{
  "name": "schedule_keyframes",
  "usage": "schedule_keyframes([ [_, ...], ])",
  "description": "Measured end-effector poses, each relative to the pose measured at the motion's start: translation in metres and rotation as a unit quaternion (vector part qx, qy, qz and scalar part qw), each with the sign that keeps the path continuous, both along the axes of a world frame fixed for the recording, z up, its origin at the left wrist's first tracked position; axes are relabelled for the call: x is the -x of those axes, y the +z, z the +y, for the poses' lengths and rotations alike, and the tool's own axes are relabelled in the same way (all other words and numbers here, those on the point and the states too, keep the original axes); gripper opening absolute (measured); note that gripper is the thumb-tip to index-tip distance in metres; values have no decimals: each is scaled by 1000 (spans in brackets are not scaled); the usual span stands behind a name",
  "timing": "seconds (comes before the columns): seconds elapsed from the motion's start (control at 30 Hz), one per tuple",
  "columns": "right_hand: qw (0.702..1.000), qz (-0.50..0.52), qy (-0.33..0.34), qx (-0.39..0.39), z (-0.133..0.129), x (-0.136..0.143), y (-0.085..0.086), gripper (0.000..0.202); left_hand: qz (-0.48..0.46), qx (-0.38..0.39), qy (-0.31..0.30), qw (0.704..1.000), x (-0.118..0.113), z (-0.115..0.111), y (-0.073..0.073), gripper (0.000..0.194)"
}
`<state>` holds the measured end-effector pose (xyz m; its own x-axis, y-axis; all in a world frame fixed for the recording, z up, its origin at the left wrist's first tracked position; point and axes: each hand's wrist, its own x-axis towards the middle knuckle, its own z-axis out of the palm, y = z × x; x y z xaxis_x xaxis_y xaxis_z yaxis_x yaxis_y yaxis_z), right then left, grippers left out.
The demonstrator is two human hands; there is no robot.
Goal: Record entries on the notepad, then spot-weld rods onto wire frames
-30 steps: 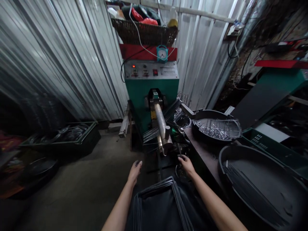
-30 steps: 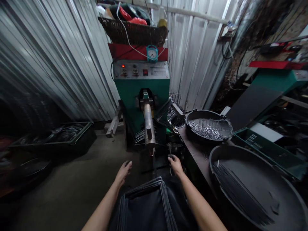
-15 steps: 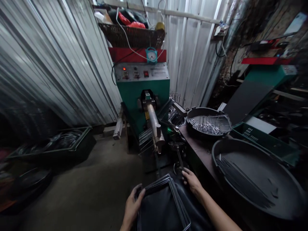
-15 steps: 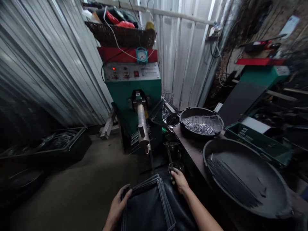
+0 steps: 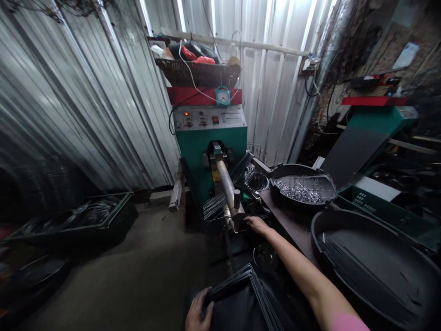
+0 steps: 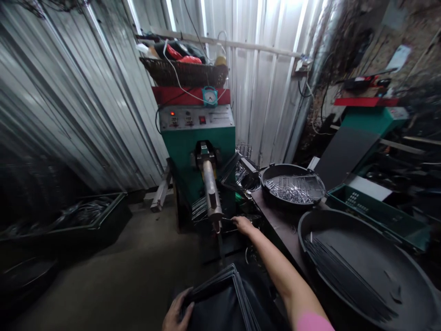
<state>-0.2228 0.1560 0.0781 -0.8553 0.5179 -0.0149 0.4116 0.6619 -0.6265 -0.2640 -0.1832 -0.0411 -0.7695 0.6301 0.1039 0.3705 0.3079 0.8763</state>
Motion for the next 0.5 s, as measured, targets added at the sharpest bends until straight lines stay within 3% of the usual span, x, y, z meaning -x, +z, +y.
schedule_keyframes([
  [0.13,999,-20,-22,-21,11,40,15,21,-1,-10,-29,1000,12,-2,-19,34],
  [0.23,998,-21,-50,-21,9,51,20,21,2,-21,-25,999,16,-3,-25,34],
  [0.33,997,-8,-73,1,-6,40,13,24,11,-39,-18,999,15,-3,-25,34],
  [0.5,989,-4,-111,95,-53,-13,-25,24,9,-54,5,998,6,-1,-12,34],
])
